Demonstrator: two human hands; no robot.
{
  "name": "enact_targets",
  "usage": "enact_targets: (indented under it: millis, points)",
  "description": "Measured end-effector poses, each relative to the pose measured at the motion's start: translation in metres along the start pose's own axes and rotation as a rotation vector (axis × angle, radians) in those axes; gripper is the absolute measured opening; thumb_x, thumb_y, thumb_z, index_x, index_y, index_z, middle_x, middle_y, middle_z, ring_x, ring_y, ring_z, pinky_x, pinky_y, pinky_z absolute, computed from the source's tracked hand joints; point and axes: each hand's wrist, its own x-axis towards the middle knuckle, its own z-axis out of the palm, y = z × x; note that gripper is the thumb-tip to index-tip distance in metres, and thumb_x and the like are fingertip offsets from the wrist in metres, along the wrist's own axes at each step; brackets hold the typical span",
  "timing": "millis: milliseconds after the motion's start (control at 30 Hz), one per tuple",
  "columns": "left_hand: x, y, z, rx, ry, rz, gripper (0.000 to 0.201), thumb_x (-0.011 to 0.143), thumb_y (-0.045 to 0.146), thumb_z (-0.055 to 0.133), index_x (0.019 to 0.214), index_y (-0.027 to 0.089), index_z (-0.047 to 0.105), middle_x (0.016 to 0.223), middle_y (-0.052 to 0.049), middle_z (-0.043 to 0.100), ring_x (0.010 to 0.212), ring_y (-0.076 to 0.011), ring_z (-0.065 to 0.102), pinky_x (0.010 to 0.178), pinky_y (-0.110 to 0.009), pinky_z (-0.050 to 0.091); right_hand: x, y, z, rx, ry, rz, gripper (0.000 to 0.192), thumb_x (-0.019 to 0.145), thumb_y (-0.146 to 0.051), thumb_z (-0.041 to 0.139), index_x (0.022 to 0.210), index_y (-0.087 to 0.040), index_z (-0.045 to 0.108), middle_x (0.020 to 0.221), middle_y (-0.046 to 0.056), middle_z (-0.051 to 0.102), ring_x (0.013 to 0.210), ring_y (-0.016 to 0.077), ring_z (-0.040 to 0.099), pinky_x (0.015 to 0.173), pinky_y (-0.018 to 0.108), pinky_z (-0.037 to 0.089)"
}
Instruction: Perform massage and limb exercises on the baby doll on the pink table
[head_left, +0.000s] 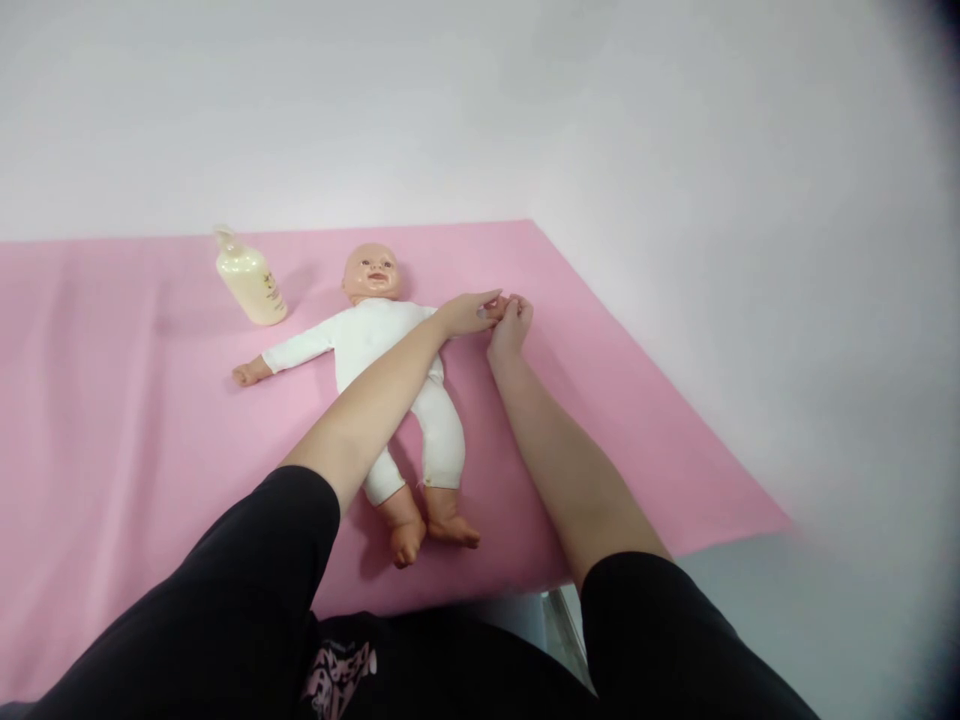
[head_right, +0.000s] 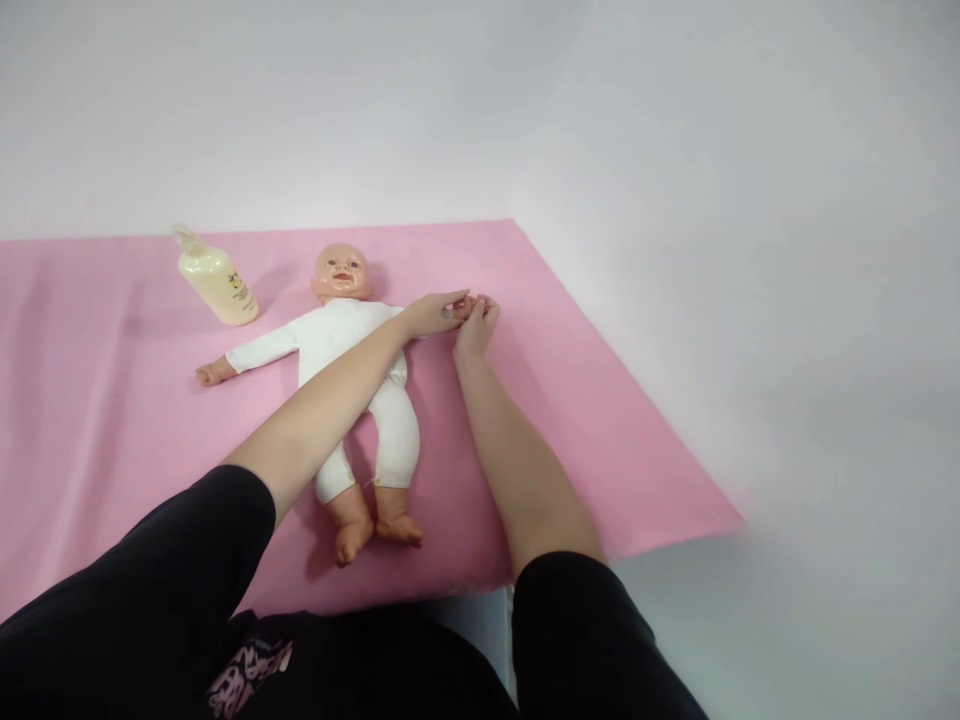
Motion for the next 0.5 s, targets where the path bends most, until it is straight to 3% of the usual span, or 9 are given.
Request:
enact_targets:
  millis: [167,300,400,500]
  points:
    - [0.004,-0.007,0.002,0.062,-0.027,0.034,0.062,0.084,0.026,0.065,0.144,0.014,0.056,0.129,-0.015,0.073,0.110,-0.0266,0.069,0.099,-0.034,0.048,0.002,0.000,0.000,-0.017,0.033,0.032,0.025,0.090,-0.043,0.053,0.108,-0.025,0.051,0.122,0.007,0.066,0.114,0.0177,0.071,0.110,0.045,0.056]
    - [0.006,-0.011,0.003,0.124,-0.010,0.005,0.057,0.095,0.024,0.054,0.150,0.012,0.051,0.139,-0.017,0.068,0.125,-0.0277,0.066,0.108,-0.037,0.047,0.001,0.001,0.003,0.001,-0.068,0.056,0.033,0.084,-0.040,0.064,0.111,-0.023,0.055,0.128,0.009,0.068,0.123,0.0199,0.069,0.116,0.046,0.050]
    - [0.006,-0.009,0.001,0.192,-0.041,0.014,0.052,0.100,0.020,0.046,0.152,0.012,0.050,0.149,-0.014,0.061,0.137,-0.0239,0.060,0.117,-0.034,0.042,-0.002,0.001,0.005,0.000,-0.159,0.067,0.034,0.086,-0.041,0.062,0.113,-0.020,0.060,0.132,0.013,0.068,0.126,0.0218,0.067,0.118,0.047,0.047]
    - [0.004,-0.004,-0.001,0.256,-0.077,-0.005,0.055,0.105,0.024,0.041,0.159,0.010,0.040,0.158,-0.014,0.052,0.145,-0.0219,0.052,0.122,-0.032,0.037,-0.004,-0.002,0.005,-0.023,-0.195,0.045,0.037,0.090,-0.045,0.056,0.115,-0.019,0.063,0.133,0.013,0.069,0.126,0.0214,0.067,0.119,0.046,0.046]
